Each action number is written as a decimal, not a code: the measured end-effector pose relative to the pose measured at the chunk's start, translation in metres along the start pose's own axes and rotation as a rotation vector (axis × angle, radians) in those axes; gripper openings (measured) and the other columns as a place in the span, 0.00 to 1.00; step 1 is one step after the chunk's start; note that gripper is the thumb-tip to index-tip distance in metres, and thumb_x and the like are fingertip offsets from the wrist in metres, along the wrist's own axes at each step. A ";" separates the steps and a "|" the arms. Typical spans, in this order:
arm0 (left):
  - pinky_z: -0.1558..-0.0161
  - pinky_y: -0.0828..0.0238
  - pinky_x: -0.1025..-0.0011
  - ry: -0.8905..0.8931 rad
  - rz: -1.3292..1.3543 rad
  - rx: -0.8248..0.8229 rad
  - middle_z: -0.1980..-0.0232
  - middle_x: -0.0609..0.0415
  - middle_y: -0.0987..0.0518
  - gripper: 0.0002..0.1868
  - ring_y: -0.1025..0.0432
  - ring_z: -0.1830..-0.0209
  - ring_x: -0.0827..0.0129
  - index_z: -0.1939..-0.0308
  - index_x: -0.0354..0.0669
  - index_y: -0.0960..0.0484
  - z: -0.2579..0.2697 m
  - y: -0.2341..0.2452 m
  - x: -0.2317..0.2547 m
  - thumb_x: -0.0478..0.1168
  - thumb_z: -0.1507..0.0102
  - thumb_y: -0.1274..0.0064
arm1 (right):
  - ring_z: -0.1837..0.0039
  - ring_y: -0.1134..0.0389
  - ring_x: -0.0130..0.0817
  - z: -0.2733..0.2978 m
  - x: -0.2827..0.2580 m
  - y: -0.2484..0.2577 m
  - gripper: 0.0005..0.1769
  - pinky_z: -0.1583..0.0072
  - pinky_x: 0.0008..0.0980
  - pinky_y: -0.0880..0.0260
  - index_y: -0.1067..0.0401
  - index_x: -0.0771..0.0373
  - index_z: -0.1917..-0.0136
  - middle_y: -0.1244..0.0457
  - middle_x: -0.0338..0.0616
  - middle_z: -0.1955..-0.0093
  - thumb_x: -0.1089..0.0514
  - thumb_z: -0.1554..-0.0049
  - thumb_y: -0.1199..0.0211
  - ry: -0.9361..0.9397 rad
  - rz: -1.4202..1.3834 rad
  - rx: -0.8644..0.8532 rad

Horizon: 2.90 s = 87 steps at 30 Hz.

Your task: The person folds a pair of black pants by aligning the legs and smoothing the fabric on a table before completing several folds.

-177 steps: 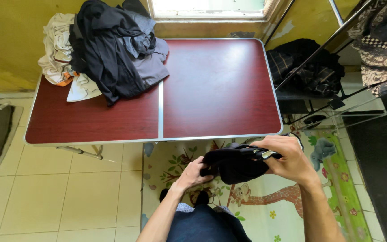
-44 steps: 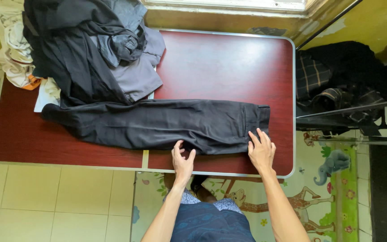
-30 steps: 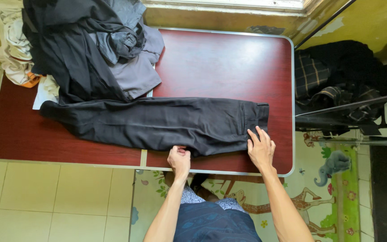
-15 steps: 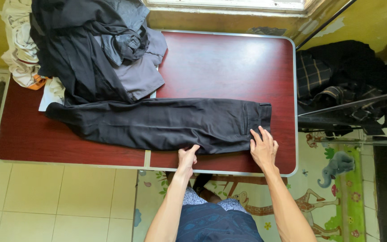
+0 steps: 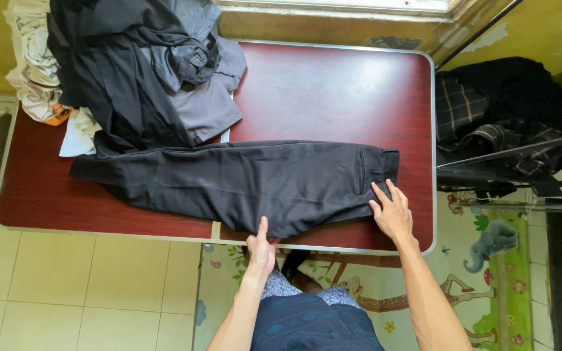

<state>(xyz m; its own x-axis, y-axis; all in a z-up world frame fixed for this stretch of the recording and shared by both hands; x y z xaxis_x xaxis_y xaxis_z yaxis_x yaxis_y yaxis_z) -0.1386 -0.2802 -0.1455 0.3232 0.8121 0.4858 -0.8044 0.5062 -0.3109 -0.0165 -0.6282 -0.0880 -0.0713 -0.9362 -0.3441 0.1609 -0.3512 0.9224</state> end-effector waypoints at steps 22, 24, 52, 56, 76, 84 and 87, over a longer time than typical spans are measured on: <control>0.52 0.28 0.63 -0.172 -0.360 -0.061 0.51 0.49 0.16 0.21 0.24 0.55 0.63 0.50 0.29 0.17 -0.011 -0.023 0.019 0.38 0.43 0.33 | 0.23 0.48 0.55 -0.034 -0.037 0.041 0.24 0.27 0.60 0.47 0.27 0.47 0.37 0.44 0.48 0.28 0.51 0.48 0.31 0.079 0.006 0.208; 0.45 0.26 0.63 -0.194 -0.062 -0.070 0.44 0.47 0.18 0.24 0.23 0.47 0.60 0.44 0.29 0.20 -0.013 -0.017 0.031 0.34 0.43 0.35 | 0.19 0.51 0.57 -0.045 -0.058 0.043 0.23 0.24 0.60 0.49 0.27 0.49 0.36 0.44 0.48 0.25 0.51 0.46 0.32 0.243 0.082 0.345; 0.29 0.42 0.66 -0.643 -0.251 -0.157 0.21 0.45 0.45 0.58 0.39 0.28 0.65 0.19 0.52 0.59 -0.021 -0.016 0.148 0.21 0.45 0.41 | 0.26 0.42 0.49 -0.107 -0.080 -0.004 0.22 0.26 0.63 0.52 0.31 0.54 0.32 0.41 0.48 0.31 0.56 0.39 0.37 0.238 -0.008 0.321; 0.35 0.35 0.65 -0.585 -0.293 -0.102 0.22 0.48 0.46 0.60 0.35 0.31 0.65 0.21 0.63 0.64 -0.015 -0.021 0.176 0.21 0.45 0.45 | 0.22 0.46 0.52 -0.063 -0.076 0.004 0.23 0.25 0.63 0.53 0.33 0.57 0.31 0.44 0.50 0.27 0.55 0.39 0.37 0.251 -0.052 0.359; 0.33 0.56 0.32 -1.185 -1.804 -0.665 0.24 0.43 0.36 0.47 0.45 0.24 0.49 0.33 0.50 0.24 0.059 -0.117 0.073 0.53 0.57 0.32 | 0.39 0.28 0.45 0.014 0.009 0.014 0.37 0.36 0.40 0.31 0.27 0.62 0.36 0.28 0.54 0.41 0.42 0.53 0.26 -0.585 -0.569 0.014; 0.27 0.51 0.41 -1.213 -1.816 -0.600 0.26 0.51 0.31 0.24 0.40 0.24 0.58 0.40 0.48 0.20 0.034 -0.073 0.054 0.44 0.40 0.41 | 0.31 0.36 0.41 -0.005 0.037 0.002 0.35 0.34 0.37 0.34 0.34 0.57 0.30 0.39 0.49 0.31 0.54 0.49 0.25 -0.476 -1.069 0.394; 0.28 0.51 0.42 -1.192 -1.738 -0.720 0.31 0.49 0.28 0.22 0.37 0.28 0.58 0.44 0.44 0.19 0.038 -0.066 0.052 0.42 0.42 0.42 | 0.34 0.39 0.48 0.019 0.011 0.012 0.35 0.37 0.44 0.33 0.35 0.63 0.32 0.46 0.53 0.34 0.56 0.49 0.28 -0.386 -0.677 0.571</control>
<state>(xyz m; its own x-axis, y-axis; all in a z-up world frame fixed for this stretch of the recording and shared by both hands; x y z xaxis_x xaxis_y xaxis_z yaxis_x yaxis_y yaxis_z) -0.0879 -0.2824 -0.0690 -0.2839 -0.7718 0.5690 0.2022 0.5319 0.8223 -0.0341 -0.6427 -0.0776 -0.3079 -0.4336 -0.8469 -0.5286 -0.6622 0.5312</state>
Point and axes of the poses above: each hand's wrist, its own z-axis away from the middle knuckle, its own y-axis out of the back of the hand, x = y × z, the point moved 4 cm from there along -z, towards the middle knuckle
